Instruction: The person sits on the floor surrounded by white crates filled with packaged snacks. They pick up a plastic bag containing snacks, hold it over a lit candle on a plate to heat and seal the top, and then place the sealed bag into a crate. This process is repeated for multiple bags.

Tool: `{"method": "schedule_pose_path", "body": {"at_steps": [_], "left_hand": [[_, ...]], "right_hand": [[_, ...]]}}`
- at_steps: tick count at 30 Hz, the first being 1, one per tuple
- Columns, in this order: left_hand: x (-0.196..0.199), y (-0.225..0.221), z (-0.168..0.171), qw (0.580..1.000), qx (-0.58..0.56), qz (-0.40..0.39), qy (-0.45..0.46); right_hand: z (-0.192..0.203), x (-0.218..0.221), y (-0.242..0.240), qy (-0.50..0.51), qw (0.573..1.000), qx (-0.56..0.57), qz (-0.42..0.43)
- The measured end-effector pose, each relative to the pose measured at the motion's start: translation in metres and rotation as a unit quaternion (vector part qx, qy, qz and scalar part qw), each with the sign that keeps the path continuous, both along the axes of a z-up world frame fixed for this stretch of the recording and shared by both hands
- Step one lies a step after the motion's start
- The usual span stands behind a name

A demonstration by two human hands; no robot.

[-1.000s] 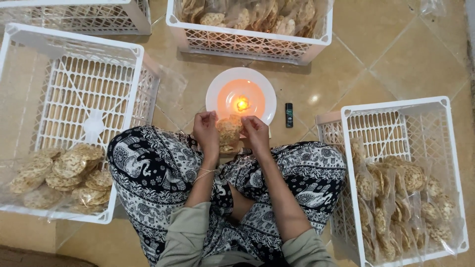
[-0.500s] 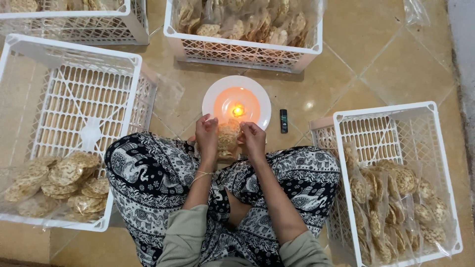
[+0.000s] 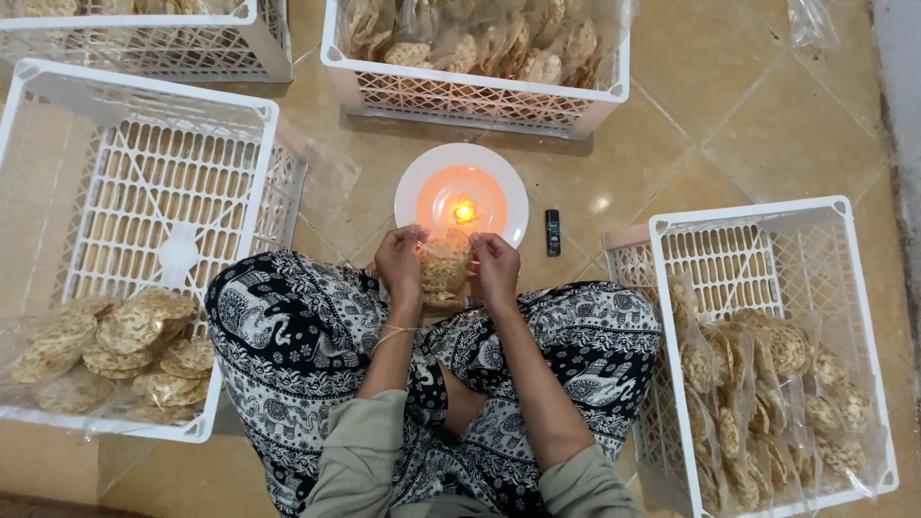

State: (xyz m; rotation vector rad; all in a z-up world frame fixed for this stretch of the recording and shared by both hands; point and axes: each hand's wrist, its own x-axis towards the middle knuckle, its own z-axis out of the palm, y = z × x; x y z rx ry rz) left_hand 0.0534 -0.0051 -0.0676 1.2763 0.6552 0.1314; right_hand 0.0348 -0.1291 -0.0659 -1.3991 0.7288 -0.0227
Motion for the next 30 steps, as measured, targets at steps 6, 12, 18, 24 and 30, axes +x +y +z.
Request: {"method": "schedule_pose_path", "body": {"at_steps": [6,12,18,24,30], "left_hand": [[0.006,-0.002,-0.018,0.998,0.063,0.016,0.012],[0.018,0.003,-0.056,0.988,0.117,0.009,0.097],[0.032,0.001,-0.092,0.973,0.190,0.011,0.127],[0.033,-0.003,-0.061,0.973,0.183,0.008,0.143],[0.033,-0.002,-0.052,0.975,0.175,0.021,0.132]], "right_hand": [[-0.025,0.006,-0.003,0.009,0.999,-0.037,0.006],[-0.055,0.017,-0.001,0.057,0.997,-0.043,0.000],[-0.046,0.021,0.006,0.052,0.998,-0.046,-0.006],[-0.062,0.029,0.009,0.056,0.997,-0.054,-0.010],[-0.069,0.037,0.010,0.058,0.996,-0.063,-0.002]]}}
